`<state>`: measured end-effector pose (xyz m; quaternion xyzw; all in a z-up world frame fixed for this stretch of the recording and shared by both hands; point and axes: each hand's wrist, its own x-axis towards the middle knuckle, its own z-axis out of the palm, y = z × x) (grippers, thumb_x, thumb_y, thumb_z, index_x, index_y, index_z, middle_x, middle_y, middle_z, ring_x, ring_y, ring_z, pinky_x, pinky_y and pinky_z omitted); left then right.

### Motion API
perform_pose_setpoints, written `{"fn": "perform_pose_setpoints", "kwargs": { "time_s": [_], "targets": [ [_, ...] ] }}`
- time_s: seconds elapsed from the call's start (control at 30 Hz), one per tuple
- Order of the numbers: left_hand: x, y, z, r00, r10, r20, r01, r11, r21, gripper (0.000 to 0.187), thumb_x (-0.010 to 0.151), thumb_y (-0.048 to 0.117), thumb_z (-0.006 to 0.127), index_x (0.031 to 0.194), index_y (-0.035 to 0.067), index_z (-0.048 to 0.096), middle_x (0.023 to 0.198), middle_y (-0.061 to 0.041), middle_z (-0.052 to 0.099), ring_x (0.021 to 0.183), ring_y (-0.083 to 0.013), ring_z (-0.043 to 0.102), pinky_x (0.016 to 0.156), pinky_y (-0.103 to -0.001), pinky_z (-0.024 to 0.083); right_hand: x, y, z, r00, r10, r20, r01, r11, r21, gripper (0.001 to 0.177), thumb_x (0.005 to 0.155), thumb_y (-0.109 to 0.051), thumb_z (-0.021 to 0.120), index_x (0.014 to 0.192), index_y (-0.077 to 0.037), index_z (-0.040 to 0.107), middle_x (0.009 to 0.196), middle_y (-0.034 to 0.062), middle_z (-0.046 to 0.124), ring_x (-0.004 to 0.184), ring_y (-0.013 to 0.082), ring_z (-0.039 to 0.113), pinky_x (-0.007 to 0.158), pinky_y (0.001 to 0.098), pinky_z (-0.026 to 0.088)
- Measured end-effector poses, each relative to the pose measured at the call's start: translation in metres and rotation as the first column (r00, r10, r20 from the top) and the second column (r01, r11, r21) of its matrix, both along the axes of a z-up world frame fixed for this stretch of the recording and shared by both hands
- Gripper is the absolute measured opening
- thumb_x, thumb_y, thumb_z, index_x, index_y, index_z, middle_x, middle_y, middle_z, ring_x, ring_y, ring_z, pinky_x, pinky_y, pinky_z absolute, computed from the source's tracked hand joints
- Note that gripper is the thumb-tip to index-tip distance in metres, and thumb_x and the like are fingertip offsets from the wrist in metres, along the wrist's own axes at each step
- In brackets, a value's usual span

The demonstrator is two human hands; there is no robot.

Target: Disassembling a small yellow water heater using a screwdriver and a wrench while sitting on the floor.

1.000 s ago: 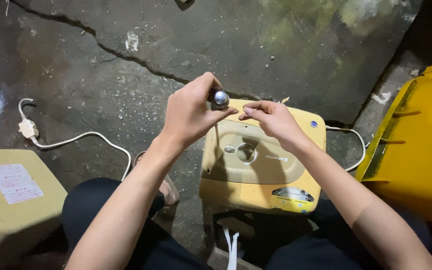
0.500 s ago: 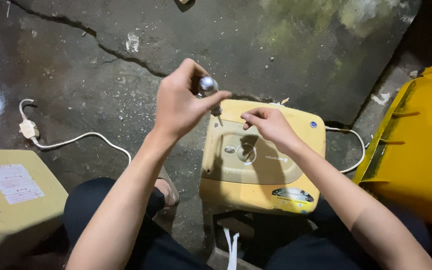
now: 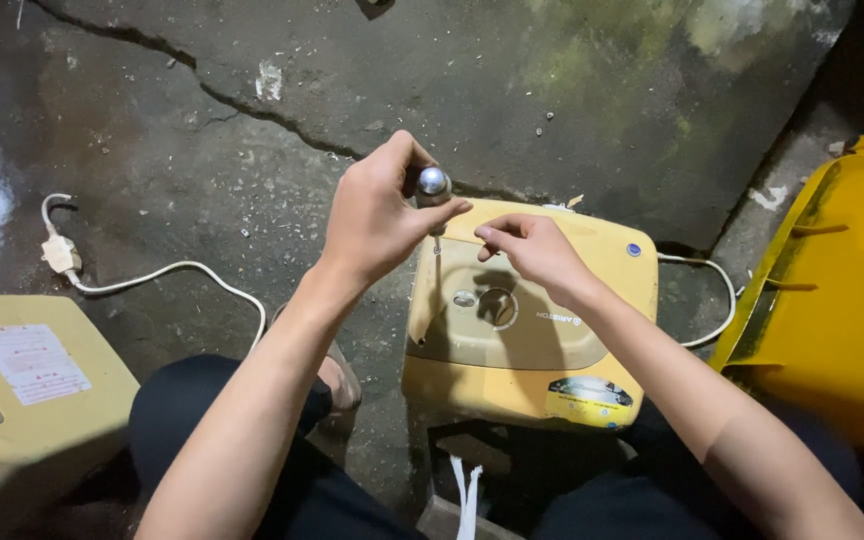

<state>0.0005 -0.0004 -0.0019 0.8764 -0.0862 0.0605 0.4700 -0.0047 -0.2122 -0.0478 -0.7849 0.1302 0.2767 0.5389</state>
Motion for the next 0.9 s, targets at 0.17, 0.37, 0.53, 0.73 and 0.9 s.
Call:
{"fn": "perform_pose_setpoints", "kwargs": {
  "time_s": [0.17, 0.37, 0.53, 0.73, 0.9],
  "targets": [
    [0.0, -0.002, -0.001, 0.999, -0.003, -0.033, 0.004, 1.0, 0.008, 0.043, 0.07, 0.025, 0.095, 0.094, 0.011, 0.062, 0.079, -0.007, 0.069, 0.077, -0.0257, 0.07, 0.07, -0.039, 0.054, -0.003, 0.0, 0.005, 1.0, -0.008, 0.001, 0.008, 1.0, 0.026, 0.03, 0.094, -0.023, 0.066, 0.112, 0.0, 0.073, 0.076, 0.0082, 0.073, 0.048, 0.0021, 0.038, 0.042, 0.0161, 0.027],
    [0.002, -0.001, -0.002, 0.999, 0.005, -0.049, -0.003, 0.999, 0.033, 0.043, 0.072, 0.027, 0.096, 0.094, 0.013, 0.062, 0.08, -0.004, 0.069, 0.078, -0.023, 0.07, 0.07, -0.037, 0.054, -0.002, -0.002, 0.006, 1.0, -0.002, 0.01, 0.002, 0.999, 0.039, 0.03, 0.094, -0.023, 0.066, 0.112, 0.0, 0.073, 0.077, 0.0078, 0.074, 0.048, 0.0014, 0.036, 0.042, 0.0157, 0.026],
    [0.012, 0.007, -0.011, 0.996, 0.063, -0.058, -0.06, 0.996, 0.059, 0.049, 0.072, 0.027, 0.096, 0.102, 0.01, 0.062, 0.088, -0.01, 0.072, 0.085, -0.0284, 0.073, 0.073, -0.041, 0.057, -0.001, -0.002, 0.007, 1.0, 0.0, 0.006, 0.0, 0.998, 0.058, 0.032, 0.094, -0.024, 0.066, 0.113, 0.001, 0.072, 0.077, 0.0087, 0.074, 0.047, 0.0013, 0.035, 0.042, 0.0161, 0.025],
    [0.012, 0.017, -0.009, 0.972, 0.181, -0.148, -0.175, 0.983, 0.051, 0.049, 0.074, 0.029, 0.096, 0.102, 0.009, 0.061, 0.09, -0.009, 0.075, 0.087, -0.027, 0.075, 0.076, -0.039, 0.058, 0.0, -0.003, 0.005, 1.0, -0.002, 0.016, 0.001, 0.998, 0.066, 0.031, 0.094, -0.022, 0.066, 0.113, 0.001, 0.072, 0.077, 0.0093, 0.073, 0.046, 0.0017, 0.035, 0.041, 0.0166, 0.025],
    [0.012, 0.023, -0.012, 0.972, 0.194, -0.134, -0.188, 0.98, 0.059, 0.049, 0.076, 0.03, 0.096, 0.101, 0.009, 0.06, 0.09, -0.009, 0.075, 0.085, -0.0255, 0.076, 0.076, -0.038, 0.058, -0.001, -0.003, 0.005, 1.0, -0.007, 0.028, 0.005, 0.997, 0.071, 0.03, 0.093, -0.021, 0.066, 0.111, 0.001, 0.073, 0.077, 0.0087, 0.073, 0.046, 0.0014, 0.036, 0.042, 0.0161, 0.026]
  ]
}}
